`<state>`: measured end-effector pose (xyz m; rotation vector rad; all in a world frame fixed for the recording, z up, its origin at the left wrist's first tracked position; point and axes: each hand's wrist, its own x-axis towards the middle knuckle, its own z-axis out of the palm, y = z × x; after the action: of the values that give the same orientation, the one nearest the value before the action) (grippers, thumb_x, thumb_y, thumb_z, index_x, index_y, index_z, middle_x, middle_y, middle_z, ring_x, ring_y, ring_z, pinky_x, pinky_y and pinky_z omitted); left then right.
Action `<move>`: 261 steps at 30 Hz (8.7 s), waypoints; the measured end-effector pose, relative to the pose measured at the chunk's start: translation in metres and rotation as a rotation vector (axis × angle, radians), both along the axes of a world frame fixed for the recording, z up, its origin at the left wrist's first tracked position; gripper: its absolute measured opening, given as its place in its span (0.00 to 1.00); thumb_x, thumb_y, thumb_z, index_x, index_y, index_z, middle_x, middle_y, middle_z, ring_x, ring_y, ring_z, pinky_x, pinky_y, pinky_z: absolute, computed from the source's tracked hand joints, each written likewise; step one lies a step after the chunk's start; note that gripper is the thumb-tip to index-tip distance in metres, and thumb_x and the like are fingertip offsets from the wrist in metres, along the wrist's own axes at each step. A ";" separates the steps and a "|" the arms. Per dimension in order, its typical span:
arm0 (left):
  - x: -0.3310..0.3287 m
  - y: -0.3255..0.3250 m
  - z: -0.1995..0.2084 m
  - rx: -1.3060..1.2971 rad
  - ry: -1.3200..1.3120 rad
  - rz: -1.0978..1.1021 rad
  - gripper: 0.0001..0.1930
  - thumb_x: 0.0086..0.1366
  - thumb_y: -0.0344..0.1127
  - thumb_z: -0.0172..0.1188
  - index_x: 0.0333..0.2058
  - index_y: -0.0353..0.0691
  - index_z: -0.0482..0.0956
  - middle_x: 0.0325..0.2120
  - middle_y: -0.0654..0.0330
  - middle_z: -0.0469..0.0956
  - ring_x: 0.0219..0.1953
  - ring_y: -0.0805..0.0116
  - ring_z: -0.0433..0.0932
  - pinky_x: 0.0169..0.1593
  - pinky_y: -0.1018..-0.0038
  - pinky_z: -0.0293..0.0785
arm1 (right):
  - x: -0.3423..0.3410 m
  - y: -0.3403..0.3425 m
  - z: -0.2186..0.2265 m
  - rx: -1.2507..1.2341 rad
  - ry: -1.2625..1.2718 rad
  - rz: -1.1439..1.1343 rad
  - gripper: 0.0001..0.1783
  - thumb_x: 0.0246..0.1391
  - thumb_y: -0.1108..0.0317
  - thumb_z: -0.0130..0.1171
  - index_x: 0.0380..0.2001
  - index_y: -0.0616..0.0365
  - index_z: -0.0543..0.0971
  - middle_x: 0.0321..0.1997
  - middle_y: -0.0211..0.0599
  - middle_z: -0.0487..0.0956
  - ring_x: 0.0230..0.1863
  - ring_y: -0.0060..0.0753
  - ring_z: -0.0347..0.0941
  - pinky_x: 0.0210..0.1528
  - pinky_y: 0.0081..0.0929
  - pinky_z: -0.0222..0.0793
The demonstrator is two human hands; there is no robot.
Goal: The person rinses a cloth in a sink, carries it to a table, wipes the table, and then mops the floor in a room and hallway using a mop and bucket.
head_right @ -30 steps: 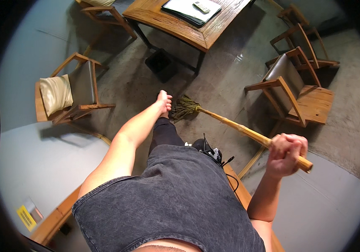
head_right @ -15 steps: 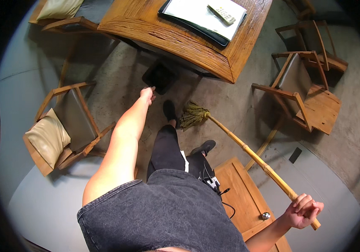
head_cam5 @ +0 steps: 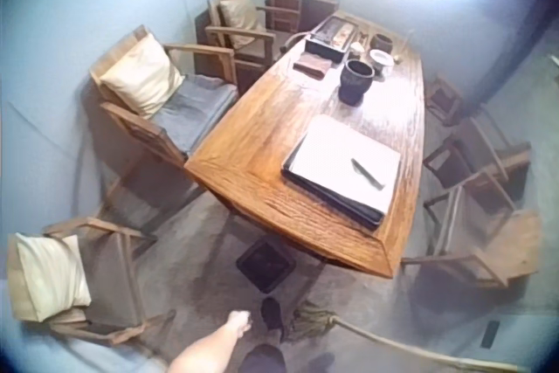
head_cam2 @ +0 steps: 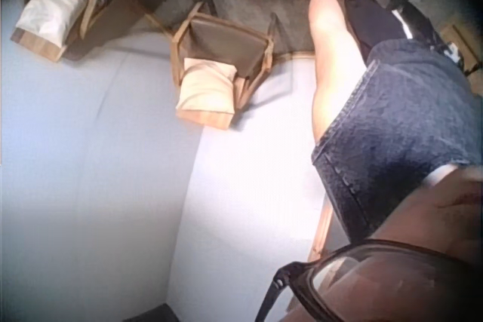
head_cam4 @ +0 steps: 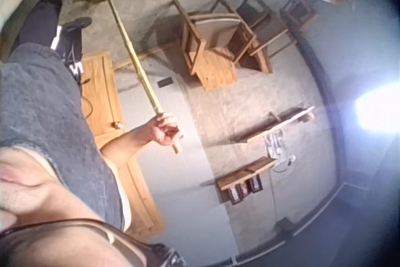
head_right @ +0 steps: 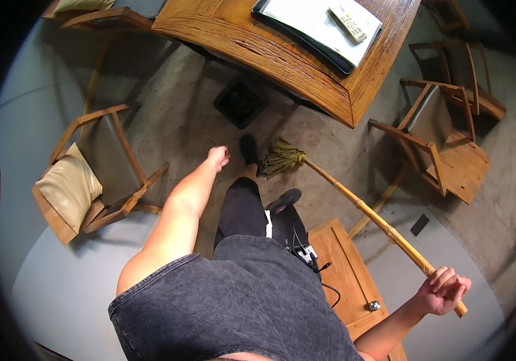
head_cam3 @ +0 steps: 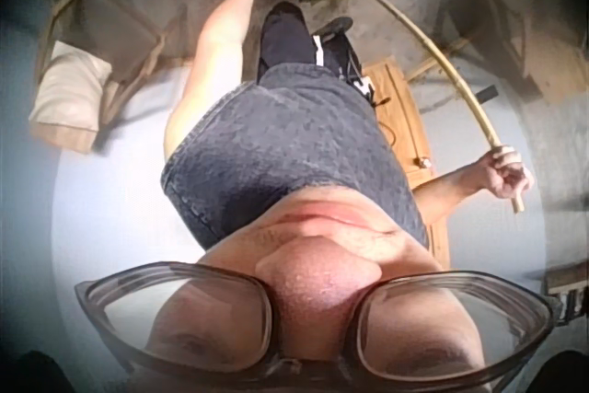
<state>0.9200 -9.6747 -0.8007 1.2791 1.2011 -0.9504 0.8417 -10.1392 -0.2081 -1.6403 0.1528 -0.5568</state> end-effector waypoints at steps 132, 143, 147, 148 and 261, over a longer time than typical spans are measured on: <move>-0.188 -0.419 0.297 0.462 -0.453 0.612 0.10 0.64 0.36 0.57 0.43 0.41 0.75 0.32 0.56 0.78 0.35 0.61 0.78 0.39 0.63 0.74 | 0.151 -0.082 -0.020 -0.340 -0.289 2.299 0.17 0.54 0.57 0.62 0.21 0.59 0.80 0.23 0.45 0.79 0.28 0.52 0.75 0.32 0.42 0.69; -0.208 -0.559 0.335 0.577 -0.343 0.860 0.08 0.63 0.35 0.58 0.41 0.41 0.76 0.30 0.56 0.78 0.32 0.59 0.79 0.38 0.62 0.74 | 0.163 -0.128 -0.017 -0.408 -0.420 2.446 0.16 0.51 0.55 0.61 0.20 0.54 0.82 0.25 0.40 0.81 0.32 0.48 0.78 0.36 0.42 0.73; -0.226 -0.584 0.339 0.606 -0.325 0.914 0.08 0.63 0.35 0.58 0.40 0.41 0.77 0.29 0.55 0.78 0.32 0.58 0.79 0.37 0.62 0.74 | 0.135 -0.128 -0.029 -0.439 -0.438 2.450 0.15 0.50 0.53 0.61 0.22 0.53 0.83 0.25 0.39 0.81 0.32 0.48 0.78 0.37 0.41 0.73; -0.230 -0.587 0.337 0.608 -0.319 0.925 0.08 0.63 0.35 0.58 0.39 0.41 0.77 0.29 0.55 0.78 0.32 0.58 0.79 0.37 0.62 0.74 | 0.127 -0.129 -0.037 -0.466 -0.464 2.458 0.15 0.50 0.53 0.62 0.22 0.53 0.83 0.25 0.39 0.81 0.33 0.48 0.78 0.37 0.41 0.74; -1.145 0.669 0.452 0.885 -1.132 0.513 0.13 0.60 0.23 0.52 0.40 0.39 0.83 0.34 0.54 0.84 0.37 0.68 0.82 0.42 0.71 0.76 | -0.972 1.032 0.081 0.424 -0.139 1.821 0.16 0.57 0.78 0.51 0.15 0.58 0.66 0.14 0.26 0.64 0.17 0.16 0.58 0.20 0.21 0.51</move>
<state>-0.2249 -9.0057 -0.3488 1.6585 0.8913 0.7541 -0.1302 -9.1069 -0.1268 -0.7702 -1.1510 0.7317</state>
